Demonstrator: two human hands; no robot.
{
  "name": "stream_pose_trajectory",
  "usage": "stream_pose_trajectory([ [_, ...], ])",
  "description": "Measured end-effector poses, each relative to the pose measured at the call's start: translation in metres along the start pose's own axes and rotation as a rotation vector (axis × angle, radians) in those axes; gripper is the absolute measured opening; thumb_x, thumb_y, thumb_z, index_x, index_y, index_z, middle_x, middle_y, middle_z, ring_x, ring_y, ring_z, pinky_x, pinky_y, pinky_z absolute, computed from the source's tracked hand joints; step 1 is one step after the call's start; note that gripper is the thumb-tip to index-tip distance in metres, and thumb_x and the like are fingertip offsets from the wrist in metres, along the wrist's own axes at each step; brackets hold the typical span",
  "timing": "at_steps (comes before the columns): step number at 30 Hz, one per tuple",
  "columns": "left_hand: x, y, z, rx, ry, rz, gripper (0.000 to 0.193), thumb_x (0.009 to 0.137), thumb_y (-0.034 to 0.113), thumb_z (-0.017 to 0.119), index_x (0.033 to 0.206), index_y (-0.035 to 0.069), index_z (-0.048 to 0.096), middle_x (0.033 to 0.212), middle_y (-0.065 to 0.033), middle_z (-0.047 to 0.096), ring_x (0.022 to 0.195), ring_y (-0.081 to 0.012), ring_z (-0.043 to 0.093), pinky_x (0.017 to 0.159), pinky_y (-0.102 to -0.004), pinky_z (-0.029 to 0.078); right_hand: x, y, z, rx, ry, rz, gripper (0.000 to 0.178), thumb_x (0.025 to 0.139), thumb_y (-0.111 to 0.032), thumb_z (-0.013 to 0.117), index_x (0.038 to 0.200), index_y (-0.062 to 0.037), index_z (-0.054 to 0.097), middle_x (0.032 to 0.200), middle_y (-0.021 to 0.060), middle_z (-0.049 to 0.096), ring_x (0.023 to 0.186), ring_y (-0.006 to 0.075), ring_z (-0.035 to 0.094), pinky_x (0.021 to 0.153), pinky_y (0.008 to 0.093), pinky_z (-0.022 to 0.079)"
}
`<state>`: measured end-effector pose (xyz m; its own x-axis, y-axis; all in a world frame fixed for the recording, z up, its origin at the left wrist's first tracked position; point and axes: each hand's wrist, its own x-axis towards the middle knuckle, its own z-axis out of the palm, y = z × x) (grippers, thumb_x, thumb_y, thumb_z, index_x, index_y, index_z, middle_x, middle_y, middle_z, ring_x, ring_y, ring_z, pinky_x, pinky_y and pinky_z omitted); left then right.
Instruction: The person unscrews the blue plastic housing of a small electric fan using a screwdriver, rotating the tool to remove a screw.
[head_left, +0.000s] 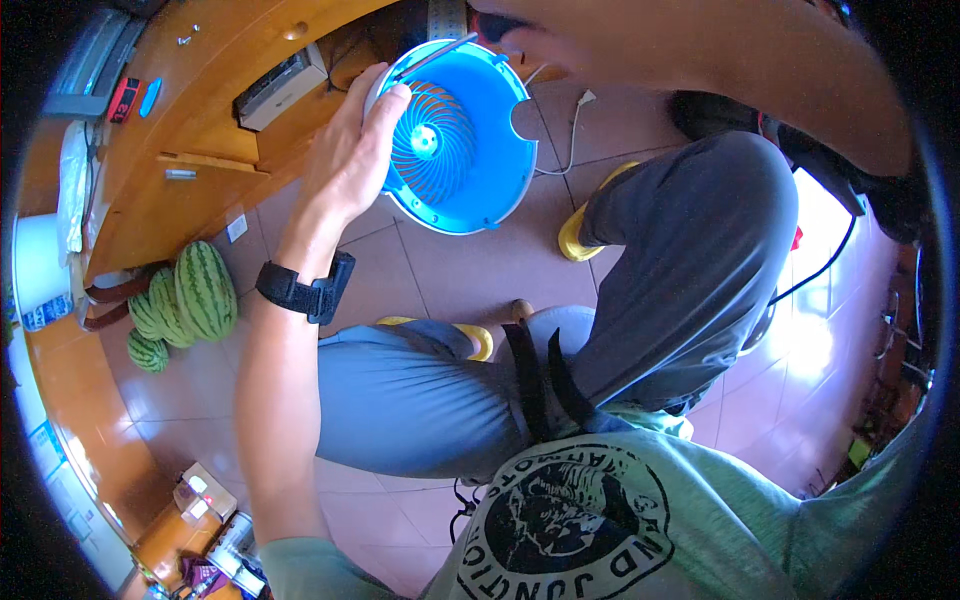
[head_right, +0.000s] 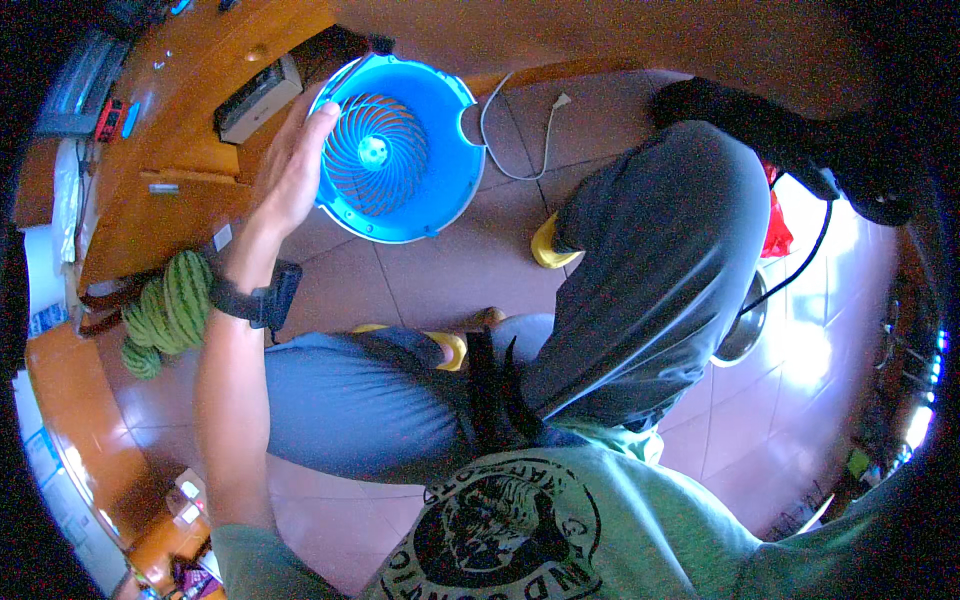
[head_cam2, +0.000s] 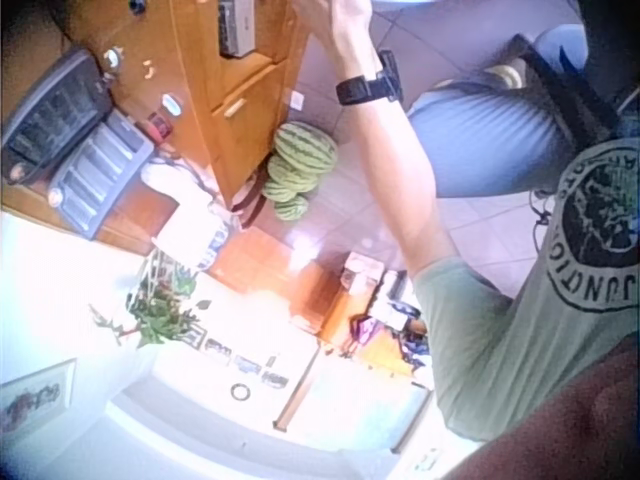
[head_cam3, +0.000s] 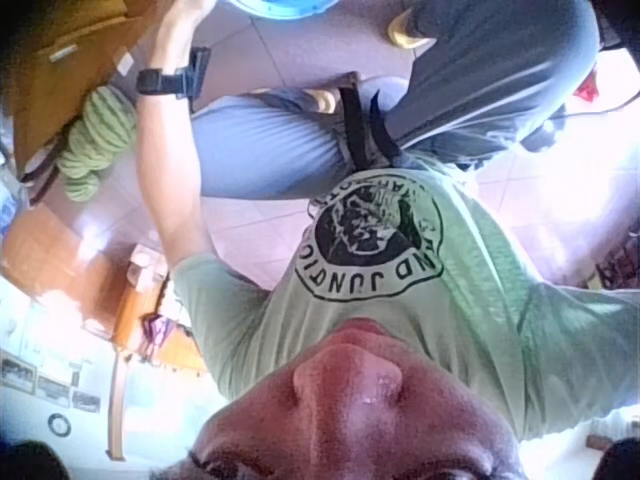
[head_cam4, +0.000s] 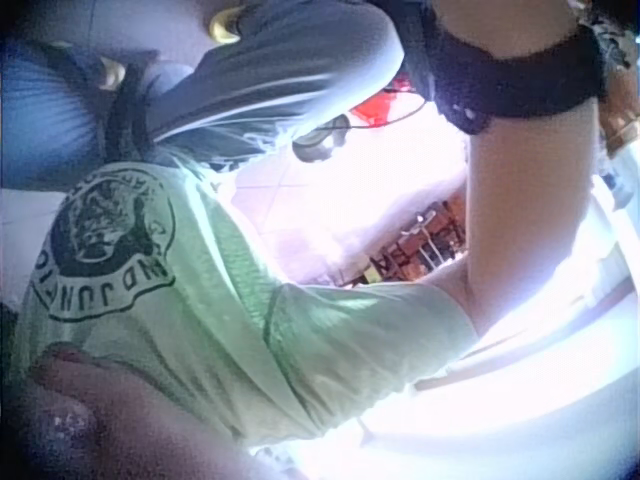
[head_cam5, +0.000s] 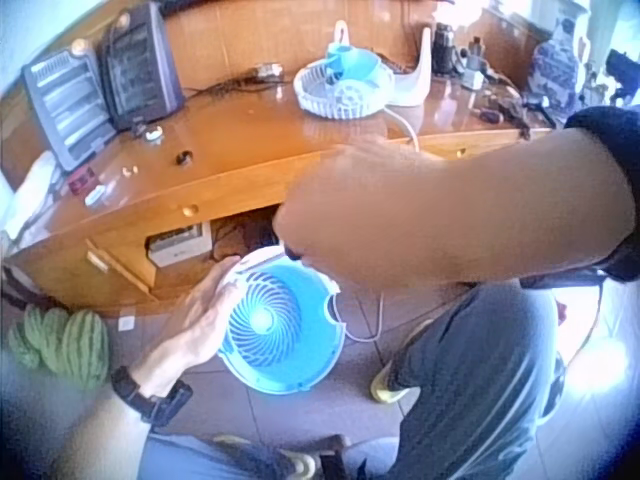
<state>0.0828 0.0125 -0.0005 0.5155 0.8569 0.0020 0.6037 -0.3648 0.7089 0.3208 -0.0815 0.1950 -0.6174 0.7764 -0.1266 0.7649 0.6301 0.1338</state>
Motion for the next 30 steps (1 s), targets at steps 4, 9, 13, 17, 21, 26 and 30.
stream_pose_trajectory([
  [4,-0.006,0.018,0.000,0.094,-0.013,-0.028,0.071,0.097,0.063,0.038,0.148,0.015,0.044,0.133,-0.0237,0.061,0.123,-0.0429,0.059,0.102,-0.0468,0.046,0.022,0.008,0.026,-0.353,-0.277,0.071,0.029,0.090,-0.023,0.059,0.089,0.0027,0.072,0.087,0.0226,0.072,0.086,0.0348,0.073,0.074,0.0464,0.058],
  [9,-0.009,0.024,0.004,0.139,-0.044,-0.080,0.072,0.096,0.066,0.039,0.149,0.017,0.044,0.134,-0.0226,0.062,0.123,-0.0416,0.059,0.102,-0.0462,0.046,0.045,0.033,0.006,0.851,-0.600,0.699,0.026,0.090,-0.028,0.062,0.081,-0.0044,0.068,0.071,0.0073,0.062,0.055,0.0192,0.056,0.051,0.0348,0.049],
  [13,-0.008,0.010,0.002,0.069,-0.021,-0.027,0.072,0.095,0.066,0.042,0.148,0.017,0.045,0.133,-0.0223,0.062,0.123,-0.0412,0.059,0.102,-0.0455,0.046,0.031,0.018,0.007,0.672,-0.505,0.606,0.027,0.090,-0.030,0.061,0.080,-0.0057,0.067,0.067,0.0069,0.062,0.050,0.0194,0.055,0.050,0.0335,0.049],
  [17,-0.008,0.016,0.001,0.051,-0.028,-0.022,0.069,0.096,0.064,0.042,0.145,0.016,0.048,0.128,-0.0234,0.064,0.120,-0.0422,0.060,0.100,-0.0467,0.046,-0.004,-0.009,0.028,0.329,0.184,0.372,0.032,0.089,-0.032,0.060,0.078,-0.0028,0.067,0.071,0.0136,0.067,0.058,0.0269,0.064,0.058,0.0405,0.053],
  [21,-0.010,0.020,0.000,0.134,-0.011,-0.050,0.066,0.097,0.062,0.041,0.144,0.016,0.049,0.127,-0.0228,0.065,0.118,-0.0427,0.061,0.099,-0.0471,0.047,0.001,-0.012,0.022,-0.128,-0.027,0.241,0.034,0.086,-0.033,0.062,0.079,0.0003,0.067,0.076,0.0192,0.069,0.070,0.0334,0.068,0.068,0.0448,0.055],
  [26,-0.012,0.024,0.001,0.066,-0.018,-0.028,0.066,0.097,0.062,0.040,0.143,0.016,0.050,0.126,-0.0227,0.065,0.117,-0.0433,0.062,0.098,-0.0473,0.047,0.016,0.007,0.032,-0.075,-0.004,0.421,0.034,0.083,-0.032,0.064,0.086,0.0026,0.066,0.082,0.0235,0.069,0.081,0.0380,0.070,0.076,0.0469,0.055],
  [30,-0.010,0.010,0.004,-0.009,-0.005,-0.020,0.065,0.097,0.061,0.041,0.142,0.015,0.052,0.128,-0.0223,0.065,0.120,-0.0406,0.061,0.100,-0.0453,0.046,-0.010,-0.008,0.022,0.166,0.316,0.316,0.030,0.082,-0.025,0.067,0.092,0.0036,0.065,0.083,0.0230,0.069,0.080,0.0353,0.069,0.074,0.0440,0.055],
])
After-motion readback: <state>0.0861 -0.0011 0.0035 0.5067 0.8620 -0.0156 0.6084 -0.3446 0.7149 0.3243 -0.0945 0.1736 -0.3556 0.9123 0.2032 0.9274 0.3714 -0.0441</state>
